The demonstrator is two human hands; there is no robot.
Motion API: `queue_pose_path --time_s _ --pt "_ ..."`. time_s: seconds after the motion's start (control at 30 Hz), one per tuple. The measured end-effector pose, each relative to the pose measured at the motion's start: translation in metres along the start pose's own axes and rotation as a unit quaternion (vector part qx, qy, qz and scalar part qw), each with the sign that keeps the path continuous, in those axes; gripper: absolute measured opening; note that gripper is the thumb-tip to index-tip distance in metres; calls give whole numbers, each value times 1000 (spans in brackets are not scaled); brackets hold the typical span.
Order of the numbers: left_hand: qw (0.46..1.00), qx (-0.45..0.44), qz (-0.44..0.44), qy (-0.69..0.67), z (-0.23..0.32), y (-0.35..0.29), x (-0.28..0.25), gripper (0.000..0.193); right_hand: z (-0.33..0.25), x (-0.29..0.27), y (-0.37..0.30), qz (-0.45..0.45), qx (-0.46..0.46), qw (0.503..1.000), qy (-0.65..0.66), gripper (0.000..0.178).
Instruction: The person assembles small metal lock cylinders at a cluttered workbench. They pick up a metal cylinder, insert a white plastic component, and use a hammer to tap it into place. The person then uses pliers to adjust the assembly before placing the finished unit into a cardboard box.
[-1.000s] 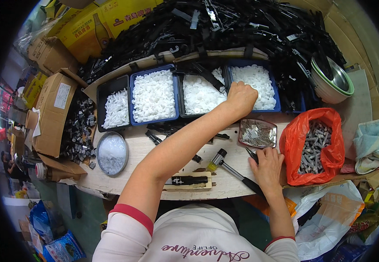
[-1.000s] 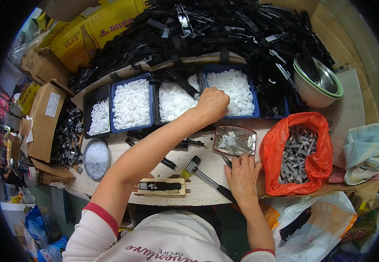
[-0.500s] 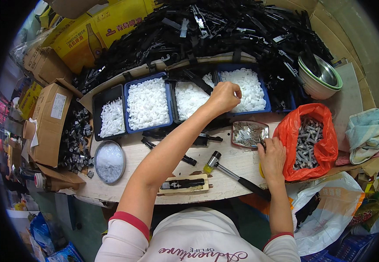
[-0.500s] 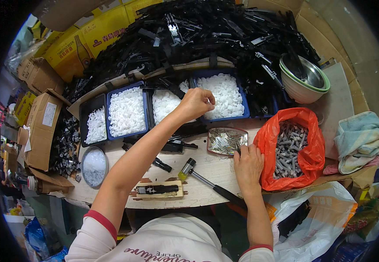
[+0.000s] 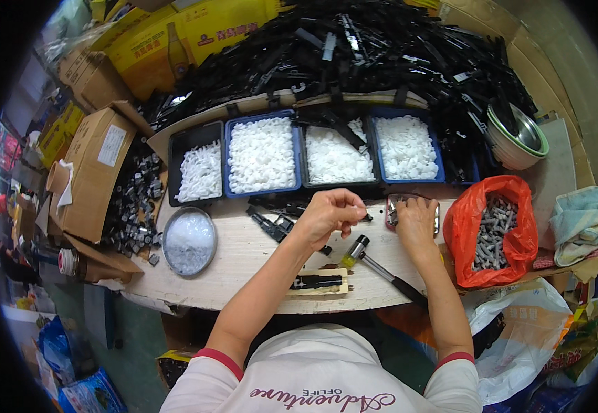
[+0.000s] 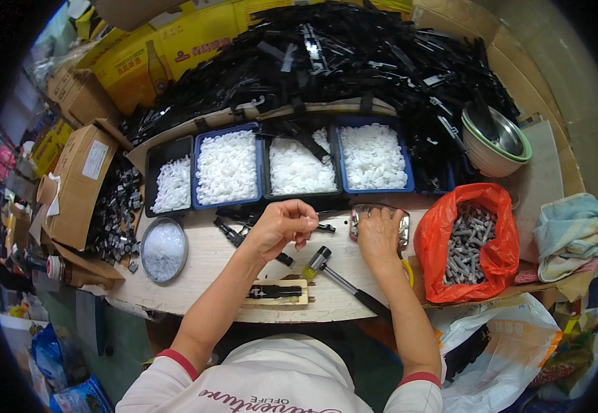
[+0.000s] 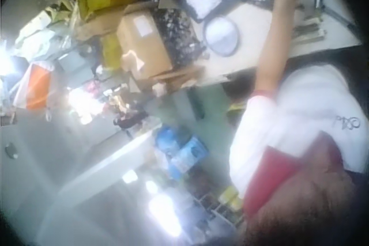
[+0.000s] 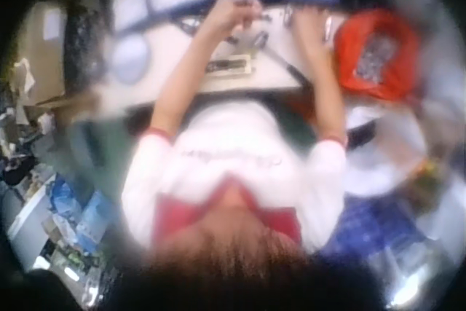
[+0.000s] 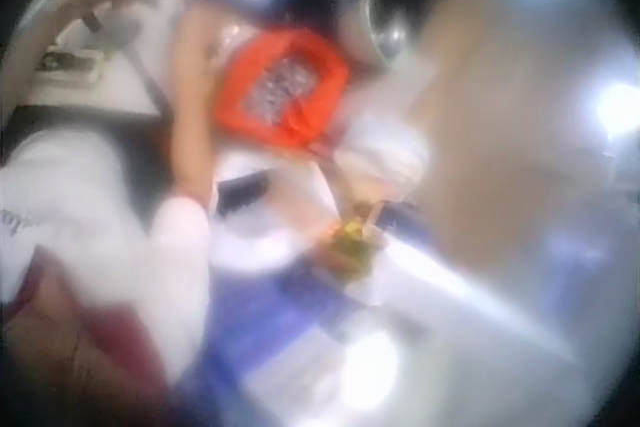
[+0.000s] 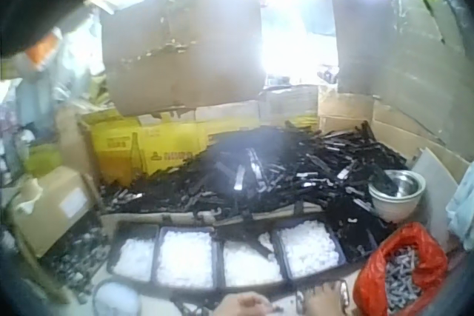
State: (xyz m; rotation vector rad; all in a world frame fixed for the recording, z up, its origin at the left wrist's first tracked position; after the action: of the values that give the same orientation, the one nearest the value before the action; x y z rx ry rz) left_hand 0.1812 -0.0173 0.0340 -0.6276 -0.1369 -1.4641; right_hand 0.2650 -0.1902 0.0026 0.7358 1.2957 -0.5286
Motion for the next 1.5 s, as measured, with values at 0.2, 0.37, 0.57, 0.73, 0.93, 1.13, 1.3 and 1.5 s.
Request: queue_pose_path --time_s 0.2,0.37,0.57,0.73,0.93,1.13,1.3,1.5 --pt "987 -9 -39 -154 -19 -49 -19 19 2 -6 -10 66 -14 997 26 5" --pt "984 -1 -42 -173 -33 -73 -29 15 -6 -34 -18 63 -35 969 236 4" --pt "987 -14 -24 -156 -46 -93 -31 9 -54 -62 -27 38 -166 907 385 9" --pt "986 -6 -13 -164 -43 -115 -31 20 -87 -76 -34 12 -266 881 391 15" --pt "992 8 -7 -128 -50 -124 -38 19 -103 -87 -38 4 -309 883 355 24" --pt "996 9 19 -87 -49 -129 -39 15 -103 -93 -34 4 -315 861 400 21" --pt "997 20 16 -67 -48 -130 -38 14 -104 -95 -32 -12 -315 847 427 21" --pt "998 32 15 -57 -48 -131 -36 13 -105 -92 -27 -48 -303 827 471 13"
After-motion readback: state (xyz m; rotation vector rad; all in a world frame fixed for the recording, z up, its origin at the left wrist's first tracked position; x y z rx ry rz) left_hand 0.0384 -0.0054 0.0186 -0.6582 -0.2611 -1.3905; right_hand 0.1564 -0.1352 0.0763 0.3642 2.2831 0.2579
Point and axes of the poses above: each hand's wrist, its own y-axis towards the middle knuckle, its own x-axis out of the palm, z = x × y, the point moved 2 cm from there along y, towards the middle knuckle, and after that the axes turned 1 degree about y, right-handed, at the moved point
